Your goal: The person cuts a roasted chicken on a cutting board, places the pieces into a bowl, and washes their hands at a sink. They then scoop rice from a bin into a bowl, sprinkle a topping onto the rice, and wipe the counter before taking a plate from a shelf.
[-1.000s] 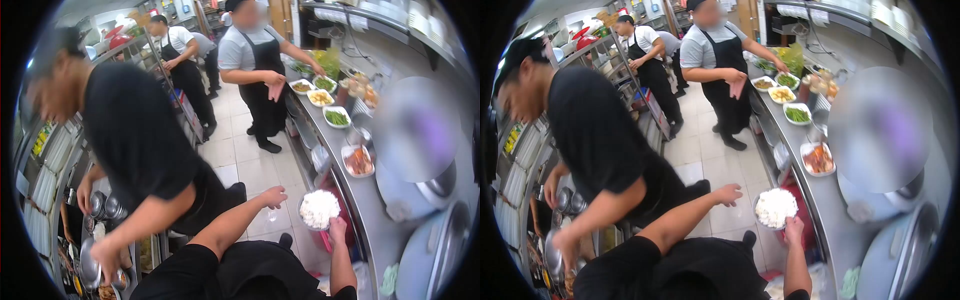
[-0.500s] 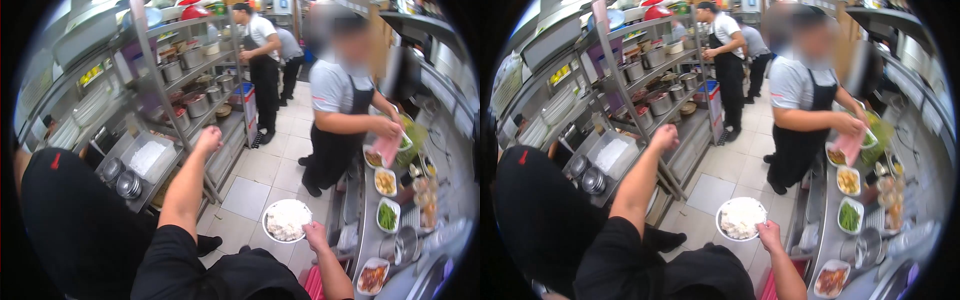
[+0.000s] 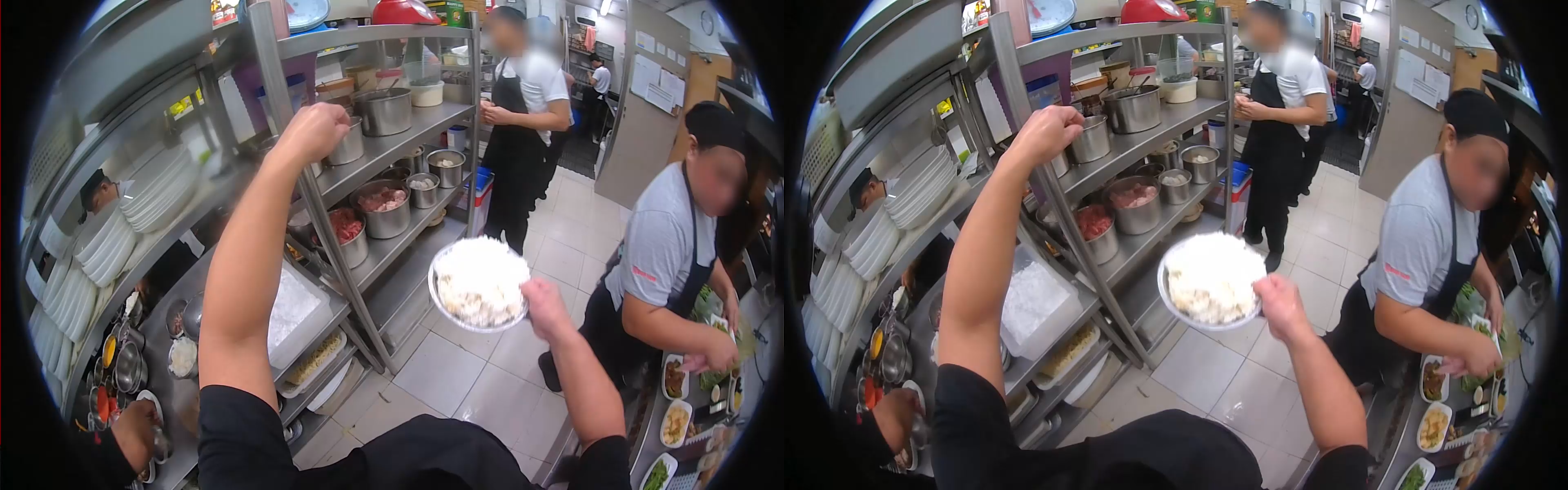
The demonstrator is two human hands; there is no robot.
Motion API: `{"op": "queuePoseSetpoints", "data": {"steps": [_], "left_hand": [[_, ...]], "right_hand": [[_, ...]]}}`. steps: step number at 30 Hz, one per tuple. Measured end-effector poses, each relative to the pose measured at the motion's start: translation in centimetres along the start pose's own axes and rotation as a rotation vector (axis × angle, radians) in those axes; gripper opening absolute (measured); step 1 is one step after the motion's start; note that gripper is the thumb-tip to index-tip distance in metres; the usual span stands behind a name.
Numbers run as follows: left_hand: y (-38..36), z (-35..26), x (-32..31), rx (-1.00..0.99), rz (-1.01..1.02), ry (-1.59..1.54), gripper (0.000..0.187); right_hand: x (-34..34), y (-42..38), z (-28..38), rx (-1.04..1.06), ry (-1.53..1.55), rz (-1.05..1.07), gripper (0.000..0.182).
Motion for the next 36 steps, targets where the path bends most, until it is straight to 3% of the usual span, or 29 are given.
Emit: {"op": "queuePoseSetpoints", "data": {"steps": [5, 7, 11, 14, 18, 24, 31, 36], "left_hand": [[9.1, 3.2, -7.0, 0.071, 0.186, 0.133, 0.028], [11.0, 3.1, -9.6, 0.07, 0.155, 0.229, 0.03], [13.8, 4.5, -12.5, 0.193, 0.3, 0.272, 0.026], [15.2, 5.3, -12.0, 0.261, 0.317, 0.398, 0.02], [15.4, 5.3, -8.7, 0.526, 0.506, 0.555, 0.026], [16.2, 9.2, -13.1, 0.559, 0.699, 0.729, 0.024], [16.4, 7.4, -11.0, 0.542, 0.58, 0.777, 0.023], [15.0, 7.5, -11.9, 0.485, 0.635, 0.925, 0.02]], "right_hand": [[-5.7, 10.9, 8.4, 0.007, 0.041, 0.108, 0.014], [-7.4, 15.6, 10.9, 0.018, 0.006, 0.167, 0.013], [-11.3, 26.4, 13.9, 0.018, -0.012, 0.377, 0.011], [-14.3, 32.5, 16.1, 0.019, -0.064, 0.483, 0.012], [-18.0, 40.4, 16.5, -0.014, -0.145, 0.655, 0.015], [-22.0, 45.1, 16.3, -0.052, -0.227, 0.828, 0.016], [-23.6, 46.6, 16.2, -0.095, -0.233, 0.954, 0.015], [-23.9, 47.6, 15.6, -0.113, -0.216, 0.994, 0.015]]}}
Point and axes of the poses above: each hand's wrist, its own y-axis towards the middle knuckle, its own x-axis out of the back of the hand, z = x × y, the point moved 3 cm from there along y, towards the middle knuckle, and after that the axes turned 4 degrees about y, right-handed, at the moved point
